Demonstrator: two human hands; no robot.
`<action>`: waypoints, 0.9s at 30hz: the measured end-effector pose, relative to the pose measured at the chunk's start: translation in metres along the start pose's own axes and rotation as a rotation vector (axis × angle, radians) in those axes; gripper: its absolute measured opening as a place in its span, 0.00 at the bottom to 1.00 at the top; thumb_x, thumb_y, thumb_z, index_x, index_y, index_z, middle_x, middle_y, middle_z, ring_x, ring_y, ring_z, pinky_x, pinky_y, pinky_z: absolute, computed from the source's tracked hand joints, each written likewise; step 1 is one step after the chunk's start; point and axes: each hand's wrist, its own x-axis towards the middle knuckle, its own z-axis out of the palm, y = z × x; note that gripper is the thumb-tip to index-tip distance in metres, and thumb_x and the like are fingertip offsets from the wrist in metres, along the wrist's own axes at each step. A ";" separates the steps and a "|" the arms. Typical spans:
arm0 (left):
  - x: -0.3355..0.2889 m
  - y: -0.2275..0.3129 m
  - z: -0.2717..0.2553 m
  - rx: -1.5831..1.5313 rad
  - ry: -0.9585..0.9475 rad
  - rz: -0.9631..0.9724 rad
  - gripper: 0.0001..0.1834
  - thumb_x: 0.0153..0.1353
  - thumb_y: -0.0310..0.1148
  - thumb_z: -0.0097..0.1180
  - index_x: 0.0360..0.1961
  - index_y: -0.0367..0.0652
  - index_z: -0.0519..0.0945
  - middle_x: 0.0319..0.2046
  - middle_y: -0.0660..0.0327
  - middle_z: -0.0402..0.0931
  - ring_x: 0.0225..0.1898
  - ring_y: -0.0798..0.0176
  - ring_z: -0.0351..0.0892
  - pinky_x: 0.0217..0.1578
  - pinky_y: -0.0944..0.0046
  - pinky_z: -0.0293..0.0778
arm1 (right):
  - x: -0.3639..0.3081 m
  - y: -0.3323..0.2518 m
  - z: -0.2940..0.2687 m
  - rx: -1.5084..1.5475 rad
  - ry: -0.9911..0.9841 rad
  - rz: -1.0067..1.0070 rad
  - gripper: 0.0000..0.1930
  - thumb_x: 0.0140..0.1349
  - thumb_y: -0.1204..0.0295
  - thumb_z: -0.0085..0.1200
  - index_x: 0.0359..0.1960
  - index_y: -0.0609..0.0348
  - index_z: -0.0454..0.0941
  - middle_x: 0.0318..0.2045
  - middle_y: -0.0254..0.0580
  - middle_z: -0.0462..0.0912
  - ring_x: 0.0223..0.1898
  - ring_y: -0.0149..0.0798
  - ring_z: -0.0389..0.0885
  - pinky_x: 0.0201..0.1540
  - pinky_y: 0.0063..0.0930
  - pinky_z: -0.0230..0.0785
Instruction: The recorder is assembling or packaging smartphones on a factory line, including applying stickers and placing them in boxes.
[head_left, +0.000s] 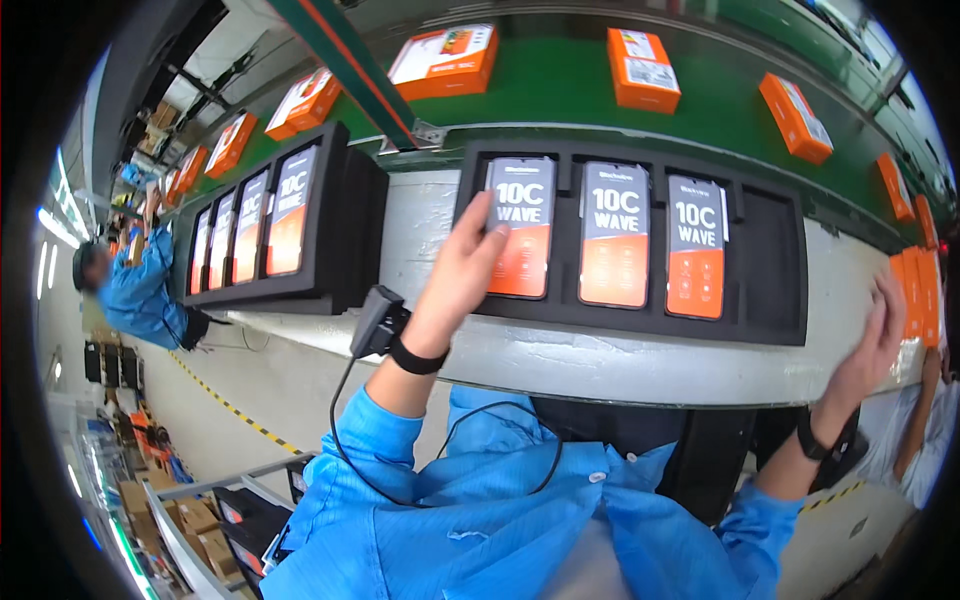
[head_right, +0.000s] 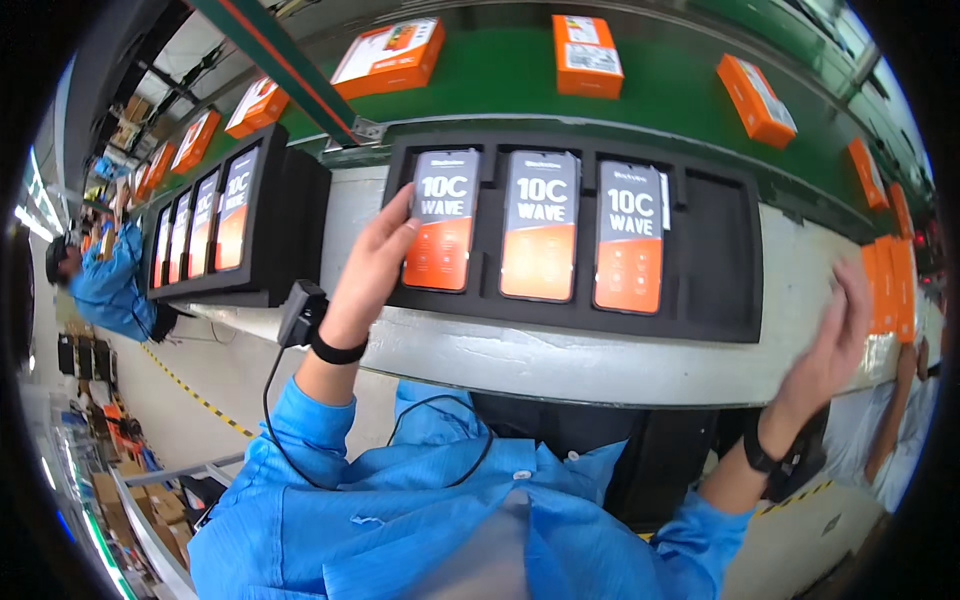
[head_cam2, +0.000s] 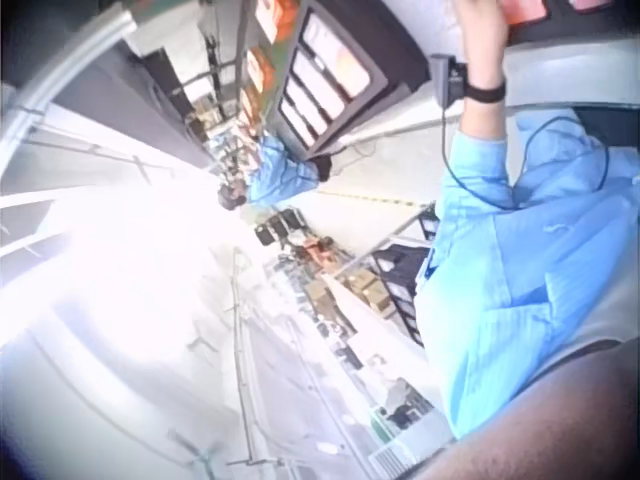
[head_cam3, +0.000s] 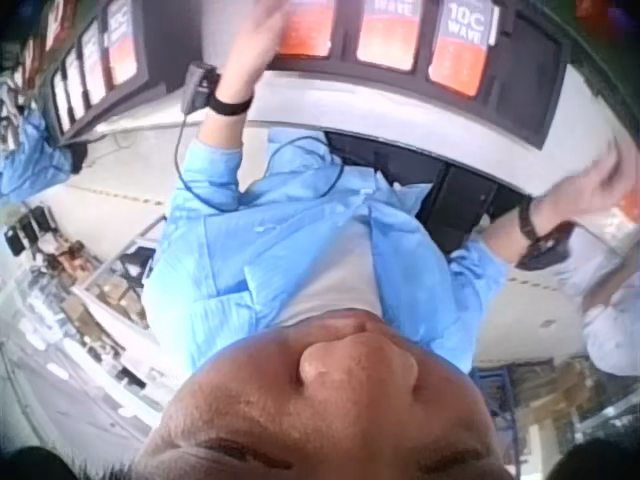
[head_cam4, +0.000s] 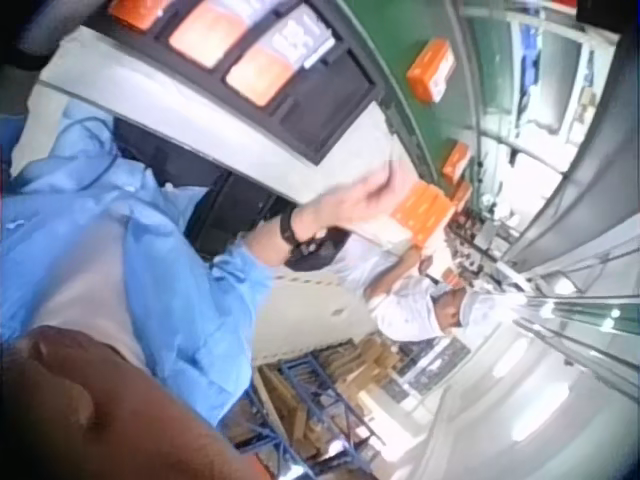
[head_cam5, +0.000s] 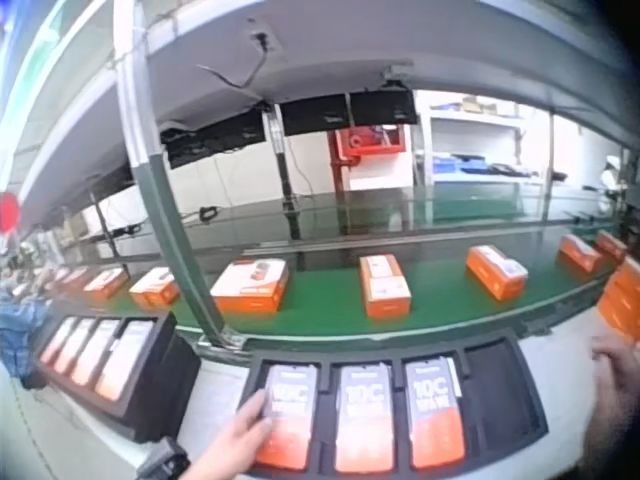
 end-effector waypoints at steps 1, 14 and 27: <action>-0.005 -0.001 0.003 -0.045 0.030 0.013 0.29 0.66 0.28 0.44 0.66 0.26 0.55 0.58 0.50 0.69 0.59 0.63 0.67 0.59 0.67 0.61 | 0.025 -0.025 0.033 0.174 -0.114 -0.099 0.11 0.68 0.78 0.41 0.45 0.69 0.76 0.47 0.44 0.78 0.51 0.35 0.73 0.59 0.28 0.61; -0.002 0.027 -0.008 -0.581 0.092 -0.218 0.16 0.69 0.31 0.42 0.48 0.29 0.75 0.39 0.59 0.79 0.40 0.70 0.78 0.43 0.69 0.73 | 0.052 -0.078 0.293 0.653 -0.809 0.223 0.11 0.64 0.71 0.49 0.39 0.63 0.82 0.33 0.33 0.83 0.34 0.24 0.76 0.41 0.19 0.69; 0.269 0.078 -0.054 -0.539 0.210 0.188 0.16 0.67 0.27 0.40 0.50 0.30 0.74 0.45 0.55 0.78 0.45 0.61 0.79 0.48 0.63 0.75 | -0.025 -0.134 0.297 -0.287 -0.849 -0.531 0.28 0.44 0.58 0.67 0.42 0.66 0.75 0.34 0.45 0.75 0.42 0.43 0.72 0.47 0.34 0.61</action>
